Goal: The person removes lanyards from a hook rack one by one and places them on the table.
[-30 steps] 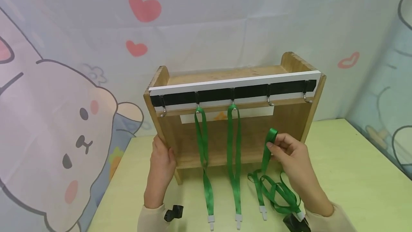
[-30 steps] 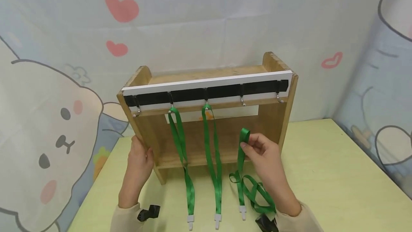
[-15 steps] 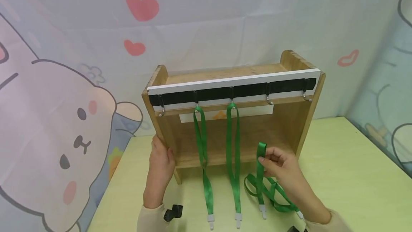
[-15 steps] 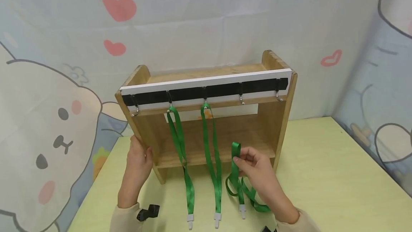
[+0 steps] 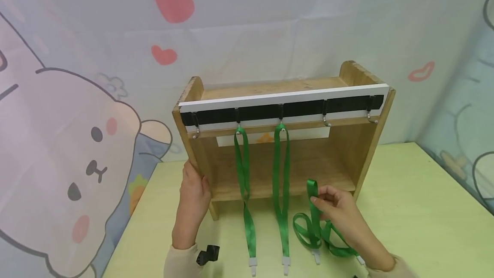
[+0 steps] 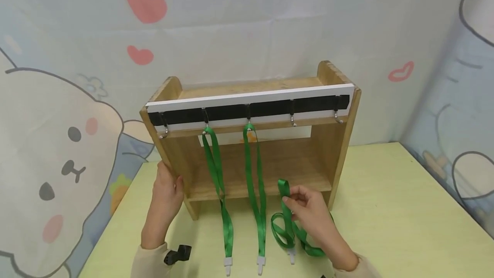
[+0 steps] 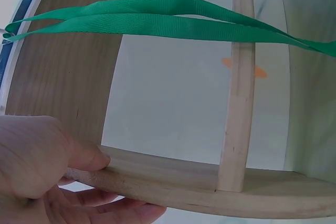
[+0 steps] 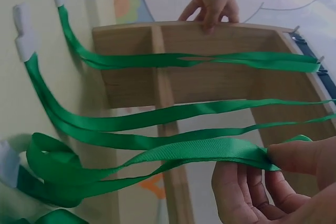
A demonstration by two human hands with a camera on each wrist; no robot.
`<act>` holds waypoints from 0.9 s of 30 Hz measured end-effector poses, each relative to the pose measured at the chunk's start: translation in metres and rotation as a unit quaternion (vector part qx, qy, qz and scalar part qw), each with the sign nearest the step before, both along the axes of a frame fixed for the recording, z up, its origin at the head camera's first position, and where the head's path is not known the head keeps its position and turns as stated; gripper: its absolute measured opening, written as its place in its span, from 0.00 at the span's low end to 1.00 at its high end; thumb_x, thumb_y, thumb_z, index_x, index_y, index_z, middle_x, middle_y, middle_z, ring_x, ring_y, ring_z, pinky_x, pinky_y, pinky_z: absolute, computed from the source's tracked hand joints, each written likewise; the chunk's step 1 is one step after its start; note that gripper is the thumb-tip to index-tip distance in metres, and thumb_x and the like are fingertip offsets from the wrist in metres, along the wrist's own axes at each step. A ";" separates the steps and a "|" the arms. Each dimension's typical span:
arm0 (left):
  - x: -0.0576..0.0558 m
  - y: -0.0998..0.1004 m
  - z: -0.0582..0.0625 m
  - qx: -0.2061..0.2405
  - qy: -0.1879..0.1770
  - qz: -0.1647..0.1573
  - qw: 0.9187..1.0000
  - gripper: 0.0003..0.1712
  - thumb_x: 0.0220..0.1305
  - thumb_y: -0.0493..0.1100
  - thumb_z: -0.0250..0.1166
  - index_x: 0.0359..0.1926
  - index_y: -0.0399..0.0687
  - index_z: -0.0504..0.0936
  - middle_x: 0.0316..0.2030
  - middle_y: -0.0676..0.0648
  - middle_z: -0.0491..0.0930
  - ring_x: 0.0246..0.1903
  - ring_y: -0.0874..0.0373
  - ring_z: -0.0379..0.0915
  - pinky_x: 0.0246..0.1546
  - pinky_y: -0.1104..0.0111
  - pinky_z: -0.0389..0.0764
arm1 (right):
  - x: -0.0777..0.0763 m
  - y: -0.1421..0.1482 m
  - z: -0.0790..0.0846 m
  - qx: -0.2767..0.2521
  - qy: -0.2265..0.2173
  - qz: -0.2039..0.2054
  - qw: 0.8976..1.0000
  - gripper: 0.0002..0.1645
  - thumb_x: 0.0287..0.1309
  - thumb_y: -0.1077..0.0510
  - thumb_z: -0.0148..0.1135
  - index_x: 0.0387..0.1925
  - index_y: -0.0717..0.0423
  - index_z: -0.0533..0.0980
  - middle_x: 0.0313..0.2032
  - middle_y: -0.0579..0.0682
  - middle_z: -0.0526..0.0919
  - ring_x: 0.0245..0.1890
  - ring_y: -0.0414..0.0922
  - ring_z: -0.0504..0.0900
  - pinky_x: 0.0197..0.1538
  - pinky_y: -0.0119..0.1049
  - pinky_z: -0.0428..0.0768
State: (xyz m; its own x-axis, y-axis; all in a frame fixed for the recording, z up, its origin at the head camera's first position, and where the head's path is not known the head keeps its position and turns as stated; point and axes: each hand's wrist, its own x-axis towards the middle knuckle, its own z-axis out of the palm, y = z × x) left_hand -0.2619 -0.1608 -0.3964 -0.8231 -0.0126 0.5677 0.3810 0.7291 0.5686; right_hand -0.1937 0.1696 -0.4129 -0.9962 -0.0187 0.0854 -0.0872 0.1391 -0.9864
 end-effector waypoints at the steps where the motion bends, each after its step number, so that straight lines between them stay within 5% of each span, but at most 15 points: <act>1: 0.000 0.000 0.000 0.000 0.001 0.000 1.000 0.27 0.68 0.23 0.53 0.64 0.20 0.54 0.53 0.22 0.66 0.52 0.25 0.73 0.47 0.39 0.79 | -0.002 0.000 -0.002 0.005 -0.004 0.002 1.000 0.11 0.69 0.66 0.60 0.47 0.72 0.75 0.34 0.52 0.78 0.31 0.40 0.78 0.34 0.39 0.84; 15: 0.000 0.001 0.002 -0.001 0.003 0.009 1.000 0.27 0.68 0.23 0.54 0.63 0.20 0.55 0.52 0.22 0.67 0.51 0.24 0.73 0.47 0.39 0.79 | -0.016 0.002 -0.039 0.095 -0.003 0.083 0.992 0.10 0.65 0.65 0.63 0.42 0.71 0.76 0.33 0.53 0.80 0.31 0.45 0.79 0.28 0.44 0.85; 21: 0.000 0.001 0.002 -0.001 -0.003 0.009 1.000 0.27 0.68 0.23 0.54 0.64 0.20 0.54 0.53 0.21 0.67 0.51 0.24 0.73 0.47 0.39 0.78 | -0.018 0.005 -0.047 0.110 -0.022 0.072 0.991 0.11 0.64 0.66 0.64 0.42 0.73 0.77 0.31 0.52 0.80 0.32 0.47 0.80 0.26 0.42 0.85; 27: 0.000 0.000 0.000 0.000 0.002 0.011 1.000 0.27 0.68 0.23 0.54 0.64 0.20 0.55 0.52 0.22 0.67 0.51 0.24 0.73 0.47 0.39 0.78 | -0.020 0.000 -0.055 0.183 0.013 0.037 0.982 0.09 0.59 0.69 0.67 0.40 0.72 0.80 0.27 0.49 0.82 0.20 0.45 0.81 0.23 0.37 0.82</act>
State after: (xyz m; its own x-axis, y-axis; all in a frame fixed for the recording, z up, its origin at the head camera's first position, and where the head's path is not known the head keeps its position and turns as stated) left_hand -0.2620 -0.1603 -0.3962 -0.8203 -0.0302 0.5712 0.3678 0.7370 0.5671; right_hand -0.2141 0.1697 -0.4681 -0.9884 -0.1253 0.0858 -0.1358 0.4767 -0.8685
